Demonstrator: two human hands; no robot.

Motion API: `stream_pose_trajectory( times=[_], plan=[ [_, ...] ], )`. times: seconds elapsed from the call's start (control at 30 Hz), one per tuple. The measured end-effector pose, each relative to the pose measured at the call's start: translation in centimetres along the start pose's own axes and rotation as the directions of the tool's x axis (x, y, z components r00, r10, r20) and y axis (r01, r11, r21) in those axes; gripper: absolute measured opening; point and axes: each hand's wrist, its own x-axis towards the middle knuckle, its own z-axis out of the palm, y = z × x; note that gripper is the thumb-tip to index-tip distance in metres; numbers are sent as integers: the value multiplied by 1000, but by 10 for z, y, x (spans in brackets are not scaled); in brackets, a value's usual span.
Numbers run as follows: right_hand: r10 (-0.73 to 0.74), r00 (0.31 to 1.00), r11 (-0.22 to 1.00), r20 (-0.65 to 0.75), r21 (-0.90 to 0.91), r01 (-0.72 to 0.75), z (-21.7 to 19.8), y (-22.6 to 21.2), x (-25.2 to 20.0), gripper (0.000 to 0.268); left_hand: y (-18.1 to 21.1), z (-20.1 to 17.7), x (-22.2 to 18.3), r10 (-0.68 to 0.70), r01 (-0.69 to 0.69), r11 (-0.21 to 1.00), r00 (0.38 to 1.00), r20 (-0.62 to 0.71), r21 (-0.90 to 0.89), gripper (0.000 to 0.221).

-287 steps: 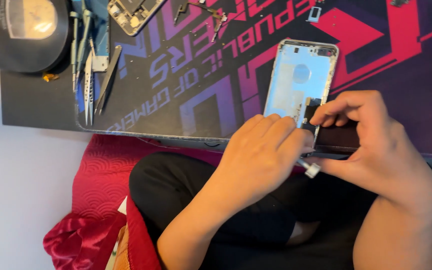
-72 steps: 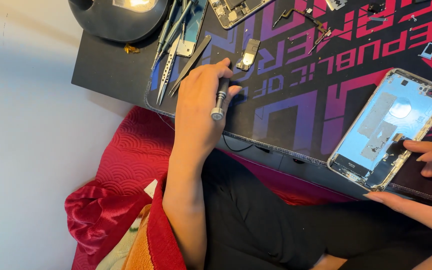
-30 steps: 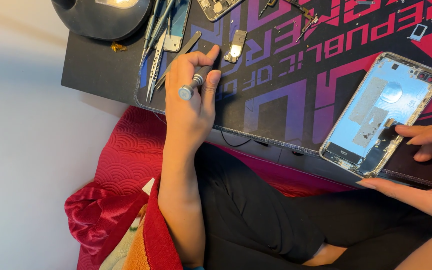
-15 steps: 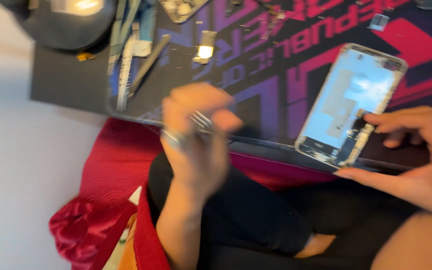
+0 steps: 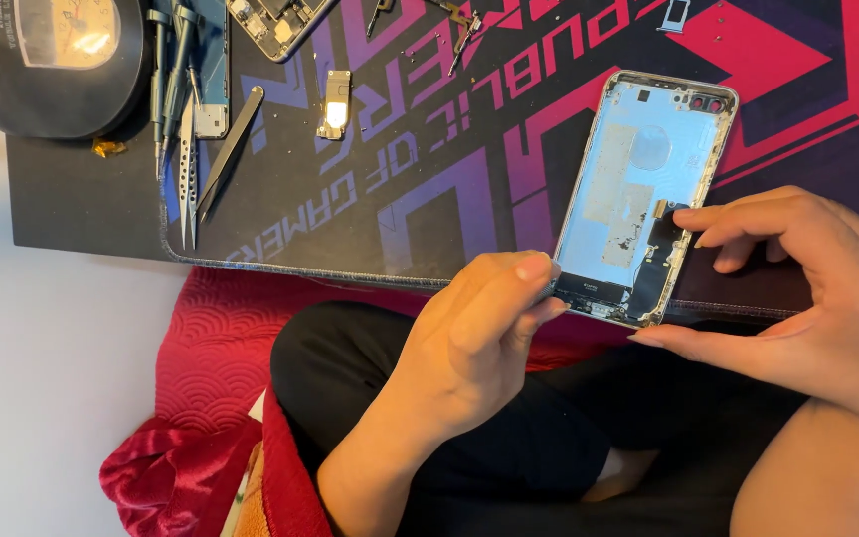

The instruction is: Cleaning adhesive residue from the internal frame of a mobile phone using a precision scraping tool

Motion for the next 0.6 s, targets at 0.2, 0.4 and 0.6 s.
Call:
stream_pose_trajectory(
  times=[0.2, 0.4, 0.6],
  plan=[
    [13, 1000, 1000, 14, 18, -14, 3, 6, -2, 82, -1, 0, 0, -47, 47, 998, 999, 11, -46, 77],
    [16, 1000, 1000, 9, 25, -16, 4, 5, -3, 84, -5, 5, 1, -25, 23, 998, 999, -31, -53, 67],
    [26, 1000, 999, 2, 30, -27, 5, 5, -3, 82, -4, 5, 2, -66, 66, 997, 998, -2, -29, 66]
  ],
)
